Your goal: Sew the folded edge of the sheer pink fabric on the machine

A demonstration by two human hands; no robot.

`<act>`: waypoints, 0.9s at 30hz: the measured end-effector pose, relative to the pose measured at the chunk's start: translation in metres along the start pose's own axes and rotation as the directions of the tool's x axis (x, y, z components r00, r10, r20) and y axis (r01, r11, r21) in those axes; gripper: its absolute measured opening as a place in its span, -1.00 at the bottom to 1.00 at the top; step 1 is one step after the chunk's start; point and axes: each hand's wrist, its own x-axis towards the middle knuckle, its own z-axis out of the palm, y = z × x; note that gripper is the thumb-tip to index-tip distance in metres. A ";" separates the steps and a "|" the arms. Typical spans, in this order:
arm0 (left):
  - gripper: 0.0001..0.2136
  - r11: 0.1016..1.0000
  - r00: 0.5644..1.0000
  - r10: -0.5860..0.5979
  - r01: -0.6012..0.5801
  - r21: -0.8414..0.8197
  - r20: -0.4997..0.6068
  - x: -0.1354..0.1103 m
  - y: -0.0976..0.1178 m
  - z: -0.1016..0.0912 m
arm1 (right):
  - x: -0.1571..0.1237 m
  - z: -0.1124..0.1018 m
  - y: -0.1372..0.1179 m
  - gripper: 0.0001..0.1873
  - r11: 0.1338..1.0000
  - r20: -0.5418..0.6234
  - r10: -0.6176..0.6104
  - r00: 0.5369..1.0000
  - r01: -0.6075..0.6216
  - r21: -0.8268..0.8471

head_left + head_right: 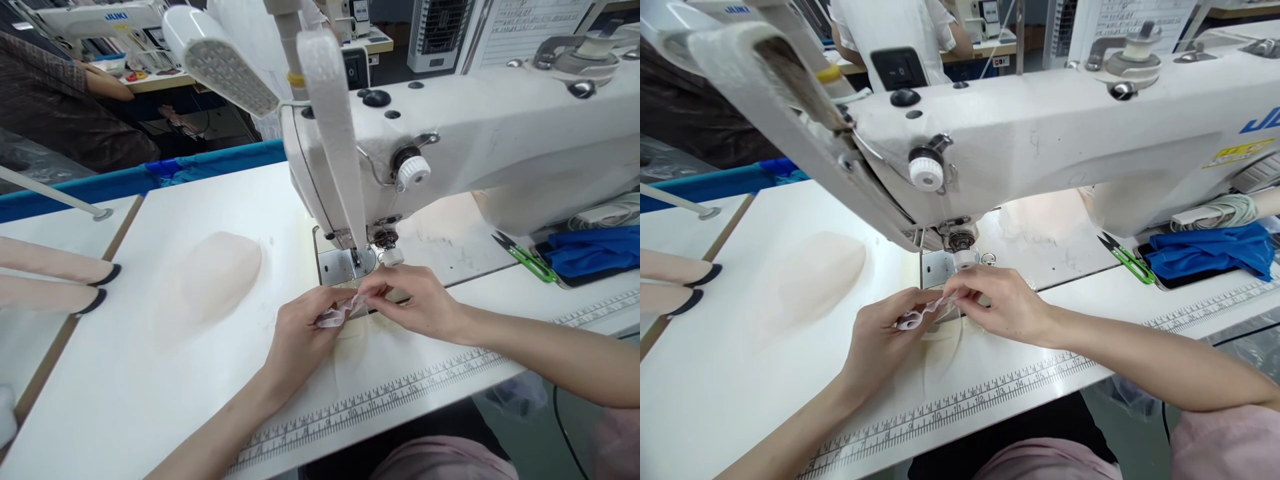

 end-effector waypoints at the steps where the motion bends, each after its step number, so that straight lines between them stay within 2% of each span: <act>1: -0.92 1.000 1.000 0.000 0.000 -0.001 0.000 0.000 0.000 0.000 | 0.000 0.000 0.000 -0.79 1.000 0.003 -0.009 1.000 0.009 -0.003; 11: -0.91 1.000 1.000 -0.001 0.002 -0.006 0.002 0.001 0.001 0.000 | 0.001 0.000 0.001 -0.74 0.997 0.015 -0.058 0.998 0.059 -0.046; 16: -0.93 1.000 1.000 0.008 -0.008 0.029 -0.014 0.000 0.003 -0.001 | 0.001 -0.001 0.000 -0.75 0.998 0.058 -0.031 0.998 0.033 -0.044; 21: -0.95 0.990 0.991 0.093 -0.082 0.114 -0.095 -0.001 0.002 -0.002 | 0.000 -0.002 -0.002 -0.71 1.000 0.082 0.004 0.997 -0.001 -0.029; 27: -0.92 0.958 0.969 0.223 -0.198 0.209 -0.104 -0.001 0.003 -0.002 | 0.000 0.000 -0.003 -0.76 1.000 0.084 -0.006 0.996 0.008 -0.021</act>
